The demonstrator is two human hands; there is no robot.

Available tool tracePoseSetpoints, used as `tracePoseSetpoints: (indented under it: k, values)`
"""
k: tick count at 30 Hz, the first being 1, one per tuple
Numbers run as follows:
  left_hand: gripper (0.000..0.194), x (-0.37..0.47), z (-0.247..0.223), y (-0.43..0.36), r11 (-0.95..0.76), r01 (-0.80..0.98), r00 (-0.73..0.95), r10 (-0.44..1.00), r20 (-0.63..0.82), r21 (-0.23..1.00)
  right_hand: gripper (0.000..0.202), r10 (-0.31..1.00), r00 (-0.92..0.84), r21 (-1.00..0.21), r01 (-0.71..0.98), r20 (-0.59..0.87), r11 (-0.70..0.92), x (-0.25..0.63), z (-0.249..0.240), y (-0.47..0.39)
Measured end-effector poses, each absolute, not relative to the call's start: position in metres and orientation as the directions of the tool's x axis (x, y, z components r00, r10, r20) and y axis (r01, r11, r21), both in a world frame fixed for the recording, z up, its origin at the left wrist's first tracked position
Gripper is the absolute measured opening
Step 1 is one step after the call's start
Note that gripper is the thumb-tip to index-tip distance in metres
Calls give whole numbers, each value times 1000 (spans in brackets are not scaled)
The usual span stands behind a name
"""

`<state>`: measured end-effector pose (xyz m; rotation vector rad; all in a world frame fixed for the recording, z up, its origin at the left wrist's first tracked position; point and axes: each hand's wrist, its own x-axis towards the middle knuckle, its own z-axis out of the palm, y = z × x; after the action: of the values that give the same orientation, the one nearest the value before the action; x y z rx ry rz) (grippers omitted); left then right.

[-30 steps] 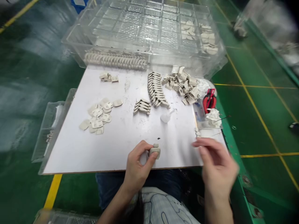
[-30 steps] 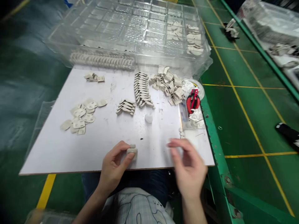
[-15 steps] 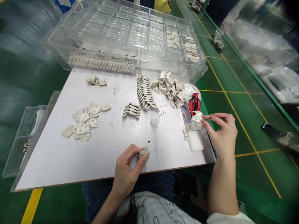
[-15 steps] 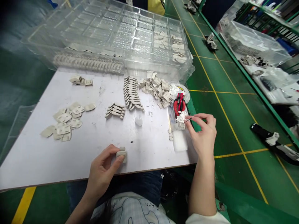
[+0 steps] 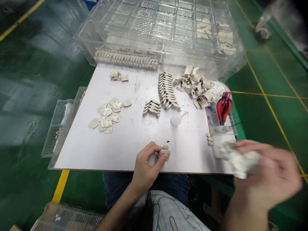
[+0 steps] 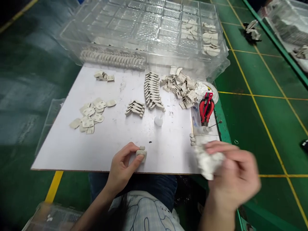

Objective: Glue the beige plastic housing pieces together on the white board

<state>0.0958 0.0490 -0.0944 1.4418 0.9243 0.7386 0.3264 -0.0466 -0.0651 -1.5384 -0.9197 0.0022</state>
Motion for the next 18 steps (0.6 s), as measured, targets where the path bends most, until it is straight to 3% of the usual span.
tracePoseSetpoints:
  k: [3,6,12,18]
  values:
    - [12,96,-94,49,33,118,479,874,-86,992,6,728,552,-869,479,406,122,289,-77,-34]
    - [10,96,-94,48,20,131,474,877,-81,991,11,848,342,-804,575,405,152,274,-79,-22]
    - [11,98,-95,48,-46,166,480,876,-40,985,24,845,-7,-540,766,535,349,268,-70,-6]
    - [11,99,-96,48,-87,162,487,873,-3,983,31,867,-167,-451,799,469,398,266,-72,-6]
